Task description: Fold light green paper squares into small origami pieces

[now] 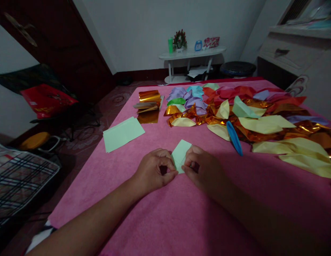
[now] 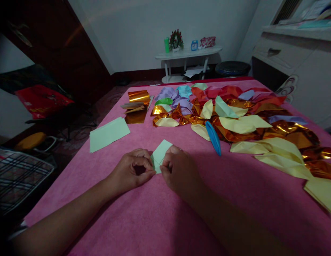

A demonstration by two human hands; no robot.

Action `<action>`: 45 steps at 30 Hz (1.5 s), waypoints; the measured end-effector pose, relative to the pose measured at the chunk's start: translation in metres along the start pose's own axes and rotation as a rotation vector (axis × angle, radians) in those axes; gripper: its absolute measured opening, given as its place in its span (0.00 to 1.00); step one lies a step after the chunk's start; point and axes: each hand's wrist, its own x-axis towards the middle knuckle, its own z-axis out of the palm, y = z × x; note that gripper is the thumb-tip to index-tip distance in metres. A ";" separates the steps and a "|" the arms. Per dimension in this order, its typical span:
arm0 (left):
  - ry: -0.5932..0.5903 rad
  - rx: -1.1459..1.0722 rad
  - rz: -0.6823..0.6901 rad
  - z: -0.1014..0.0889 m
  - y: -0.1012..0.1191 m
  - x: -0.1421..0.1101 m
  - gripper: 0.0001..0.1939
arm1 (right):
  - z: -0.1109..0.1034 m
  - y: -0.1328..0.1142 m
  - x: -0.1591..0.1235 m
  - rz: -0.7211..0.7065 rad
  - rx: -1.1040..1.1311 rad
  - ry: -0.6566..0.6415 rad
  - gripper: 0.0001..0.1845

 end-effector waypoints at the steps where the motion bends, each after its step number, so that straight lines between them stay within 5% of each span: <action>1: 0.000 0.012 -0.002 0.000 0.000 0.000 0.05 | 0.000 0.000 0.000 0.003 -0.006 -0.002 0.09; 12: -0.079 0.174 0.090 -0.006 0.007 -0.002 0.06 | 0.000 -0.003 0.002 0.000 -0.077 -0.020 0.08; 20: 0.017 0.215 -0.016 0.007 0.008 0.000 0.05 | -0.004 0.001 -0.002 -0.037 -0.060 -0.022 0.06; 25: 0.054 0.244 -0.098 0.006 0.012 -0.001 0.05 | -0.012 0.009 -0.002 -0.015 -0.092 0.070 0.13; 31: 0.105 0.352 -0.215 0.002 0.013 0.000 0.24 | -0.011 0.014 0.000 -0.054 -0.071 0.146 0.30; 45: 0.077 0.153 -0.081 0.009 0.007 -0.002 0.26 | -0.011 0.015 0.002 -0.024 0.074 0.183 0.40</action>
